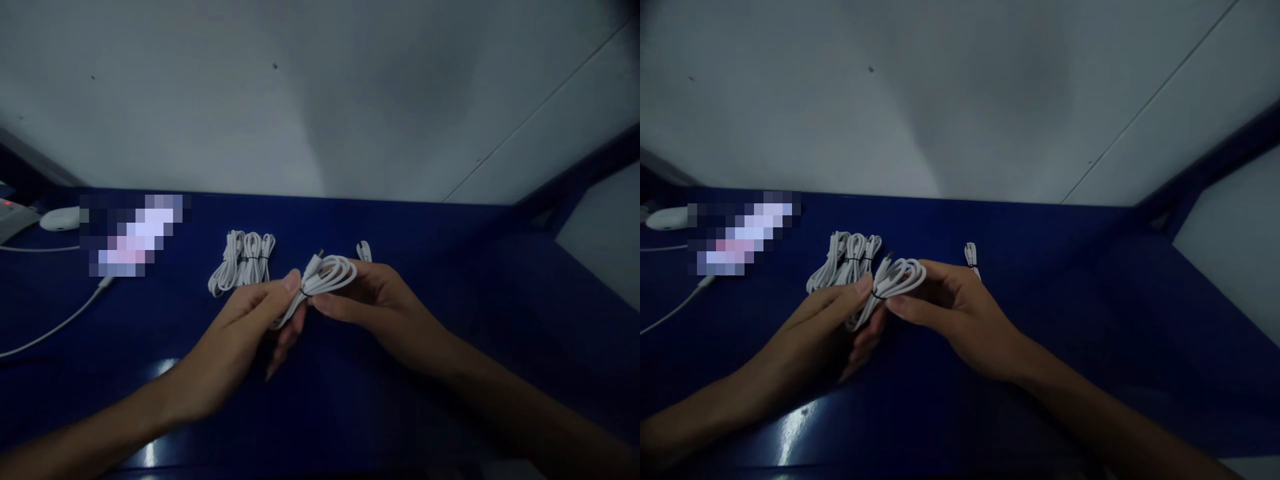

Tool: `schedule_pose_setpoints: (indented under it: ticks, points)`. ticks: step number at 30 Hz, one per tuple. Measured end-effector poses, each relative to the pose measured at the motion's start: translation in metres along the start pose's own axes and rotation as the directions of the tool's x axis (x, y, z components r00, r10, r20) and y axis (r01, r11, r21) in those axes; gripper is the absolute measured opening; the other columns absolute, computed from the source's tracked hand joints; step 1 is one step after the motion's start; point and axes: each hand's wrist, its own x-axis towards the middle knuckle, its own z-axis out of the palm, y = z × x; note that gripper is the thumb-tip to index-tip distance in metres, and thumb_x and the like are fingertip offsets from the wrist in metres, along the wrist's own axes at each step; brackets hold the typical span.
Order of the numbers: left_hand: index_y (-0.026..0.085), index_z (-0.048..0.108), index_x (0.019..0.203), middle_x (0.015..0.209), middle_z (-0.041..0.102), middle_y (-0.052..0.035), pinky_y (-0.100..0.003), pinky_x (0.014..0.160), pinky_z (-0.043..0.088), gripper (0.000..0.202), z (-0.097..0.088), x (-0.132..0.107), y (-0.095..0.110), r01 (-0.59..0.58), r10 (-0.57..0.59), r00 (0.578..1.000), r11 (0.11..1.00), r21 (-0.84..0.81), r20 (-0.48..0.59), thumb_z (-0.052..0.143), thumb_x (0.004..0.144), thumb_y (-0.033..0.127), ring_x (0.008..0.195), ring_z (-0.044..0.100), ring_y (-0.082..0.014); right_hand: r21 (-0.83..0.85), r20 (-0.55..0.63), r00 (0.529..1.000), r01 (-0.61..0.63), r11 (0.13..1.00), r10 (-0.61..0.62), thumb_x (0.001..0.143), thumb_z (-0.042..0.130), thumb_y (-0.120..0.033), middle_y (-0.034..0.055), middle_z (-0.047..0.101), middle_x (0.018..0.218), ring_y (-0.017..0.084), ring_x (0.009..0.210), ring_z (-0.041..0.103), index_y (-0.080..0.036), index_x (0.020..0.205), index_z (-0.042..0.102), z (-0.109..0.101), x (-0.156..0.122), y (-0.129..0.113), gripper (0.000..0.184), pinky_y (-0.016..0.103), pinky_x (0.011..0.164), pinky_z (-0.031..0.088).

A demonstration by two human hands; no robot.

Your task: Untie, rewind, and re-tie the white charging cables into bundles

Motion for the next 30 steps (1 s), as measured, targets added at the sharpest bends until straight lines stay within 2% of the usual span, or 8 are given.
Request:
schedule_pose_setpoints:
  ticks: [3,6,10,17,20,24,27,30]
  points:
    - [0.025,0.076,0.108,0.098,0.072,-0.0016,-0.027,0.082,0.054,0.030,0.002,-0.001,0.008,-0.185,0.254,0.955,0.914,0.361,-0.154,0.058,0.115,0.048,0.092,0.067,-0.0168,-0.067,-0.044,0.998,-0.058,0.996,0.055,0.102,0.082,-0.031,0.0017,0.078,0.104,0.021,0.101,0.075,-0.025,0.108,0.081,0.000,-0.001,-0.002,0.008,0.044,0.104,0.061]
    - [0.030,0.079,0.122,0.116,0.077,-0.0015,-0.032,0.097,0.054,0.017,0.003,-0.001,0.011,-0.305,0.426,0.897,0.789,0.533,-0.117,0.072,0.109,0.039,0.109,0.070,-0.0206,-0.178,-0.120,0.989,-0.107,0.978,0.086,0.099,0.086,-0.033,-0.0006,0.071,0.089,0.020,0.090,0.069,-0.024,0.091,0.076,0.000,-0.002,-0.003,0.016,0.039,0.091,0.059]
    - [0.032,0.083,0.115,0.112,0.079,0.0020,-0.030,0.095,0.055,0.019,-0.001,0.002,0.005,-0.334,0.521,0.850,0.653,0.679,-0.082,0.088,0.098,0.029,0.104,0.073,-0.0186,-0.291,-0.155,0.982,-0.149,0.945,0.107,0.098,0.086,-0.033,-0.0019,0.068,0.084,0.016,0.077,0.059,-0.023,0.089,0.075,0.001,-0.004,-0.002,0.018,0.031,0.071,0.050]
    - [0.029,0.083,0.114,0.107,0.079,0.0007,-0.026,0.082,0.054,0.012,-0.003,0.004,0.003,-0.331,0.550,0.834,0.562,0.759,-0.043,0.084,0.102,0.030,0.094,0.074,-0.0164,-0.274,-0.100,0.981,-0.189,0.943,0.167,0.107,0.075,-0.044,0.0021,0.078,0.091,0.019,0.081,0.070,-0.025,0.102,0.083,0.001,-0.007,-0.001,0.021,0.034,0.072,0.056]
    - [0.027,0.084,0.101,0.094,0.075,0.0012,-0.026,0.075,0.051,0.006,-0.002,0.005,0.006,-0.334,0.555,0.830,0.565,0.754,-0.048,0.082,0.103,0.031,0.082,0.069,-0.0153,-0.286,-0.075,0.985,-0.169,0.943,0.153,0.108,0.073,-0.045,0.0017,0.076,0.089,0.019,0.077,0.067,-0.025,0.099,0.082,0.001,-0.007,-0.002,0.023,0.034,0.067,0.055]
    - [0.025,0.079,0.085,0.079,0.064,0.0036,-0.025,0.065,0.043,0.020,-0.002,0.006,0.009,-0.301,0.509,0.855,0.645,0.703,-0.101,0.079,0.105,0.029,0.069,0.054,-0.0132,-0.321,-0.080,0.985,-0.173,0.931,0.155,0.110,0.069,-0.042,-0.0016,0.067,0.083,0.016,0.072,0.060,-0.024,0.093,0.073,0.005,-0.006,-0.002,0.025,0.032,0.065,0.048]
    - [0.022,0.070,0.070,0.071,0.054,0.0037,-0.025,0.060,0.039,0.037,-0.002,0.007,0.013,-0.243,0.420,0.893,0.754,0.610,-0.163,0.078,0.104,0.034,0.065,0.047,-0.0132,-0.473,-0.124,0.990,-0.122,0.873,0.071,0.112,0.067,-0.031,-0.0023,0.062,0.085,0.016,0.075,0.055,-0.024,0.089,0.068,0.009,-0.006,-0.002,0.024,0.032,0.065,0.044]
    - [0.020,0.066,0.066,0.064,0.050,0.0035,-0.024,0.055,0.037,0.043,-0.002,0.010,0.018,-0.136,0.254,0.947,0.873,0.468,-0.199,0.077,0.103,0.038,0.060,0.046,-0.0128,-0.607,-0.105,0.994,-0.033,0.794,-0.039,0.112,0.064,-0.023,-0.0022,0.060,0.087,0.015,0.077,0.054,-0.023,0.084,0.062,0.011,-0.007,-0.003,0.028,0.032,0.069,0.044]
